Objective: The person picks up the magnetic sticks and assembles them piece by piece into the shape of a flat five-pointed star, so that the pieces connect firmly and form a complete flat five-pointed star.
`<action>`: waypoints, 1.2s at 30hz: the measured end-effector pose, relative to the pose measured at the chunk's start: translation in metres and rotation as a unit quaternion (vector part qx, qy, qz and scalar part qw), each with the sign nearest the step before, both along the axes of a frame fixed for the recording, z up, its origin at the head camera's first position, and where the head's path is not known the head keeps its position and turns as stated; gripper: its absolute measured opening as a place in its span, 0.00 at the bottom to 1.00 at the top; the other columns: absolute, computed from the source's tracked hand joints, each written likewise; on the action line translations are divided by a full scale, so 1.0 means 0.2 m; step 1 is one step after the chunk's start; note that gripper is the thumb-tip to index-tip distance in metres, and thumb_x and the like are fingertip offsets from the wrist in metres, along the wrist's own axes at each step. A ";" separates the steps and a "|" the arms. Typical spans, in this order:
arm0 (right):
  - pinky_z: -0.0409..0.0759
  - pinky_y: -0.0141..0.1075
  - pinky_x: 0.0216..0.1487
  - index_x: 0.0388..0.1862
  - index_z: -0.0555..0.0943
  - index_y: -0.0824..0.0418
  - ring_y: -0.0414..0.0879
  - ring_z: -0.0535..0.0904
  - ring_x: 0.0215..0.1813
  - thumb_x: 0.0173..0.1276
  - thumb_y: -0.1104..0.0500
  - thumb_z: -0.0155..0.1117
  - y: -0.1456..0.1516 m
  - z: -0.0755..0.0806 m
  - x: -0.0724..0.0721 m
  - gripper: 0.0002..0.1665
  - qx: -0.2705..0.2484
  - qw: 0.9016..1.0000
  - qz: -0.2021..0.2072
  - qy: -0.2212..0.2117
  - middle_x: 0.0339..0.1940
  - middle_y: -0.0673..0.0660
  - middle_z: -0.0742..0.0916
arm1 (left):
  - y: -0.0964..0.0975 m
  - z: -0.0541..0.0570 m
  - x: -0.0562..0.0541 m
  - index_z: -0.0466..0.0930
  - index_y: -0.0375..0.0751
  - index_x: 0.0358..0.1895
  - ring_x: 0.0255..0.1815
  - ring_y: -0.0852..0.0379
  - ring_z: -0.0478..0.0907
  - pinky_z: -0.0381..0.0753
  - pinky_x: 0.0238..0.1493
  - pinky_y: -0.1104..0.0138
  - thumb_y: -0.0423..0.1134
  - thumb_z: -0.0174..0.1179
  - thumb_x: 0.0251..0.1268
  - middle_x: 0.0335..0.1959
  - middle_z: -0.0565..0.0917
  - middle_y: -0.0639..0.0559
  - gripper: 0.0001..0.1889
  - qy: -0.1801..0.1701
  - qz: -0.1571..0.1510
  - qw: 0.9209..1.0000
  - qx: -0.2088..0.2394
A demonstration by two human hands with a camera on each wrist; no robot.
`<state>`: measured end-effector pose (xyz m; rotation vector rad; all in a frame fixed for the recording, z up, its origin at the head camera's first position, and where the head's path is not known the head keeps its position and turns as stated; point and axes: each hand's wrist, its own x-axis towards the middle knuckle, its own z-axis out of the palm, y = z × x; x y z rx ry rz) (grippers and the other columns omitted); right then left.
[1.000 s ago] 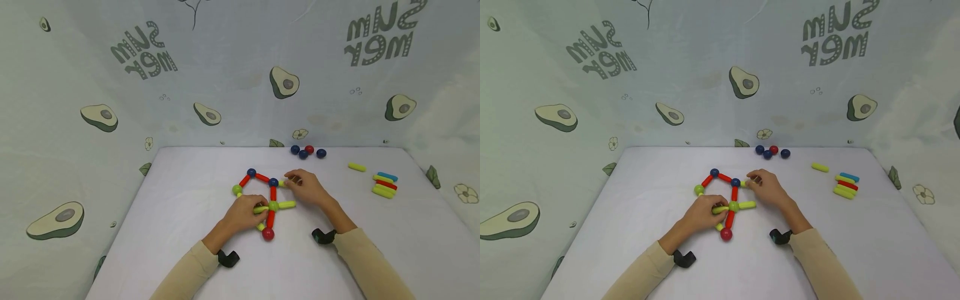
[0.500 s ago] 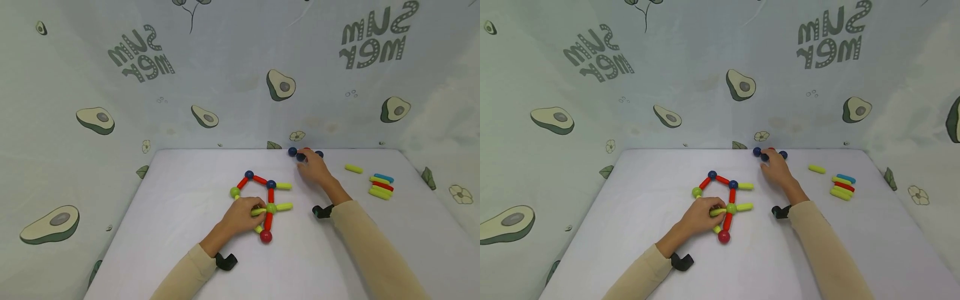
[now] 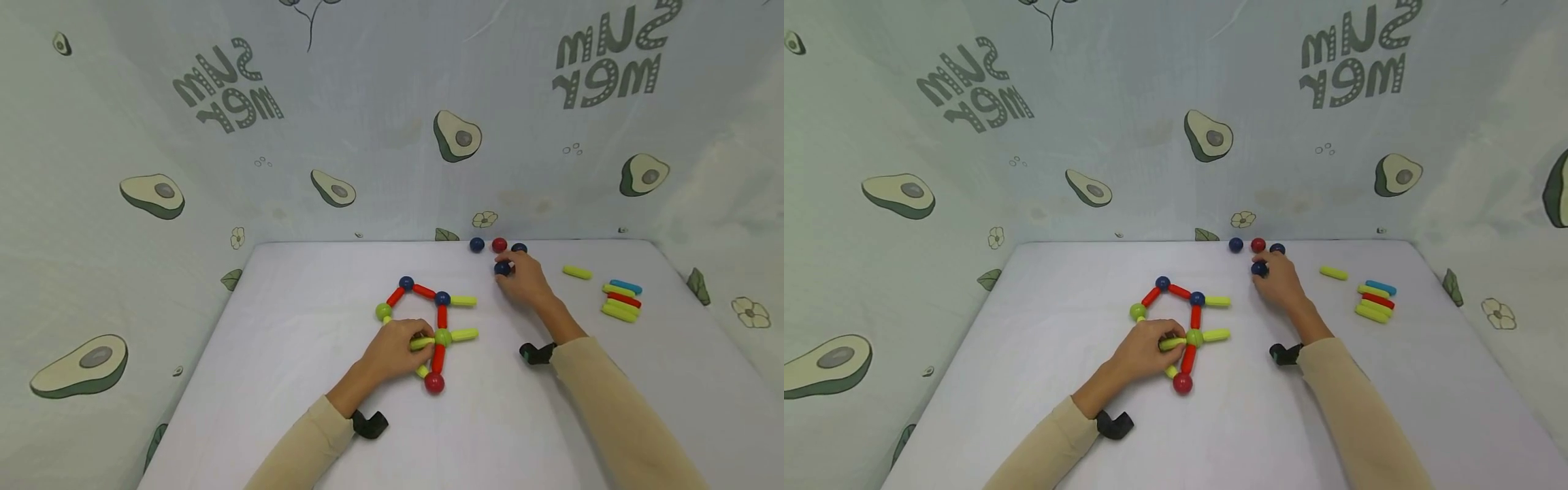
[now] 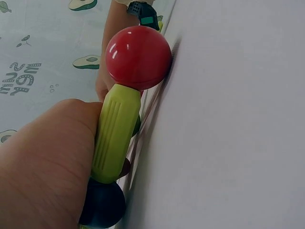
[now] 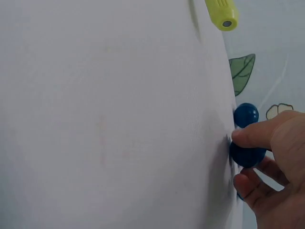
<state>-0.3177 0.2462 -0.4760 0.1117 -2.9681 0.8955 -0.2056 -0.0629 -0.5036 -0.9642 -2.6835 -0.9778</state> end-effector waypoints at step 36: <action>0.80 0.45 0.54 0.64 0.78 0.61 0.54 0.79 0.50 0.70 0.58 0.71 -0.09 -0.06 0.34 0.25 -0.067 0.995 0.072 -0.015 0.59 0.63 0.83 | 0.00 -0.01 -0.01 0.85 0.49 0.44 0.30 0.68 0.74 0.74 0.33 0.79 0.42 0.66 0.67 0.31 0.83 0.61 0.06 -0.008 0.002 1.000 -0.010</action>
